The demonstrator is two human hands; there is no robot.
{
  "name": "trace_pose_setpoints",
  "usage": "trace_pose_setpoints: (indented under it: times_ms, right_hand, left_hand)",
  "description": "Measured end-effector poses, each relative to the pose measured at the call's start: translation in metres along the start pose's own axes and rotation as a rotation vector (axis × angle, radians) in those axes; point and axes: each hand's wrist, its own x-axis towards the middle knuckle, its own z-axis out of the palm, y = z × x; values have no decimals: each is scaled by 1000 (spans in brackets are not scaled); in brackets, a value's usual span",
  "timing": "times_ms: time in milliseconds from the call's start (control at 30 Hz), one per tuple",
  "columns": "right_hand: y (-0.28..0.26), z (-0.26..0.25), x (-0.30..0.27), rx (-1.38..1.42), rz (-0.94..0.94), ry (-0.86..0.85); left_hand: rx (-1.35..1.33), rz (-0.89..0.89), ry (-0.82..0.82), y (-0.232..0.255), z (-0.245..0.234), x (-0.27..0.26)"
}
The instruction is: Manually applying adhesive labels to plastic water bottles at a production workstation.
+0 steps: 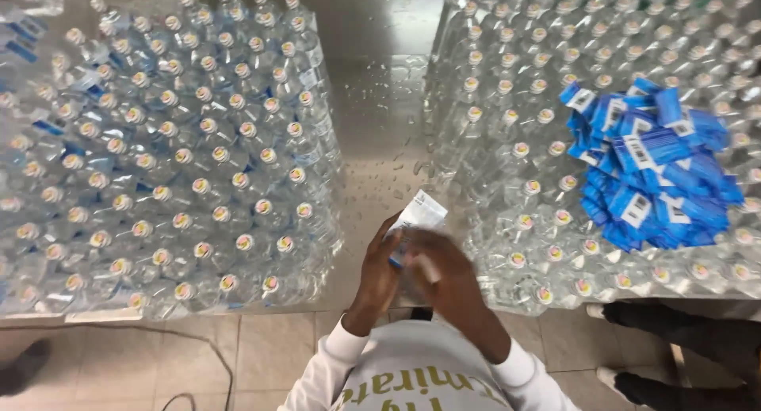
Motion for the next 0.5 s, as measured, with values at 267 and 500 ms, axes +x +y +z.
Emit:
trace_pose_setpoints:
  times_ms: [267,500]
  right_hand:
    - [45,14,2,18,429,-1]
    - [84,72,-58,-244,265,35]
  left_hand:
    - [407,121,-104,2,-7,-15]
    - [207,1,151,1,-5,-12]
